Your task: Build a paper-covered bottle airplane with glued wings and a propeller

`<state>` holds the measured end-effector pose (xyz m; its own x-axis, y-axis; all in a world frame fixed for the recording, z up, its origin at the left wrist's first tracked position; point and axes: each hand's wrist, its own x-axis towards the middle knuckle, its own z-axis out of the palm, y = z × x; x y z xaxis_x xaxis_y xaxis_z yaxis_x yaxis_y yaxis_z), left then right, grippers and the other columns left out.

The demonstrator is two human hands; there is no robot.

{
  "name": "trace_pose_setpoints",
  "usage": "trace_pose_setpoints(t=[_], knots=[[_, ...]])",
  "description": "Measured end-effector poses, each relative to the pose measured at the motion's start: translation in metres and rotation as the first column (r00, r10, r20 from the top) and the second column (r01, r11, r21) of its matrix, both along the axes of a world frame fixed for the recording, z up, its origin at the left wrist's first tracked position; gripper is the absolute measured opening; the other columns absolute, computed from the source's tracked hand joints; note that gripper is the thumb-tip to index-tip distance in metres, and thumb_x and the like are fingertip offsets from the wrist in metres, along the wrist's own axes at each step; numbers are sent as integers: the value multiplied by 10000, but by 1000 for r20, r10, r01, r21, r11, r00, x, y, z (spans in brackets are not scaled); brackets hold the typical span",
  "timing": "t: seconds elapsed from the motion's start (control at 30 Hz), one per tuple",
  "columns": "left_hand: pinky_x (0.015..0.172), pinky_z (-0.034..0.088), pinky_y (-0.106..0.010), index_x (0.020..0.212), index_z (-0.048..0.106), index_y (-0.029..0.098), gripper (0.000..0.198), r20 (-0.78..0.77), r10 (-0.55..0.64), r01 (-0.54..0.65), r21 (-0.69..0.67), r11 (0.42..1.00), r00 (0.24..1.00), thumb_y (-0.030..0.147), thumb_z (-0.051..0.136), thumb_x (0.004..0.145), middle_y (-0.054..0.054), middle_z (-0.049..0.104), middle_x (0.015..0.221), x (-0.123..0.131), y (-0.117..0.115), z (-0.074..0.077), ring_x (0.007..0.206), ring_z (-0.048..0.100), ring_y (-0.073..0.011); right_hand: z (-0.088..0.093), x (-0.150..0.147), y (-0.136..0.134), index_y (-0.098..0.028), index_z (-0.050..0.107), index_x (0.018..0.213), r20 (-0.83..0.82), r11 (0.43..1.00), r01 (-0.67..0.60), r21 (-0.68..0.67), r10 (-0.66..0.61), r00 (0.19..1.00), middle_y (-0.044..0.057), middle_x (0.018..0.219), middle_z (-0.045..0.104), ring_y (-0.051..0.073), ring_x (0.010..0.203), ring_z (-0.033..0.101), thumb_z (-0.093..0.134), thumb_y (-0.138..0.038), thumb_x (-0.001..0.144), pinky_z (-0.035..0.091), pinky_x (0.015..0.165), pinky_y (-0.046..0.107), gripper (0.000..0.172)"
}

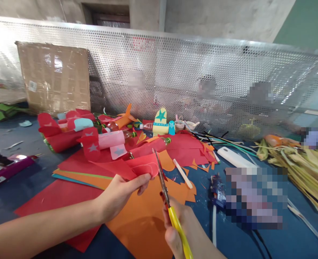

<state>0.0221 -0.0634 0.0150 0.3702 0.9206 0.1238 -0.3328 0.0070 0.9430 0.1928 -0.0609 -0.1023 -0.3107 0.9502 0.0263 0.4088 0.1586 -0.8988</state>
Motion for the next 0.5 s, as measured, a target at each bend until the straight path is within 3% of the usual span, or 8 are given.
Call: trace_pose_setpoints(t=[0.13,0.33,0.43,0.5], knots=[[493,322,-223,579,531,156,302,0,-3,3,8,1000,1000,352,718,712,31,486,544,1,0,1,520,403,-81,17,12,-12,-151,616,1049,2,1000,0,-26,0,1000,32,993,643,171,788,640,560,-330,925,554,650,307,225],[492,320,-219,577,528,155,297,3,-4,4,15,1000,1000,342,709,721,34,478,541,0,2,0,518,397,-78,45,29,-64,-197,596,1133,-22,1000,28,-8,-28,999,65,1169,601,204,950,619,543,-316,934,534,795,374,237],[488,322,-221,592,538,155,285,-1,12,-12,7,1000,1000,346,718,704,32,493,557,-1,3,-1,517,404,-77,55,30,-78,-177,585,1132,-33,999,43,17,-42,999,67,1108,620,185,883,632,535,-349,937,544,747,363,266],[486,323,-221,603,543,156,278,-1,32,-32,-1,999,999,345,727,690,32,503,573,-1,5,-1,514,406,-76,60,28,-79,-169,601,1063,-40,998,50,33,-48,998,72,985,648,178,789,642,499,-493,921,542,643,306,369]])
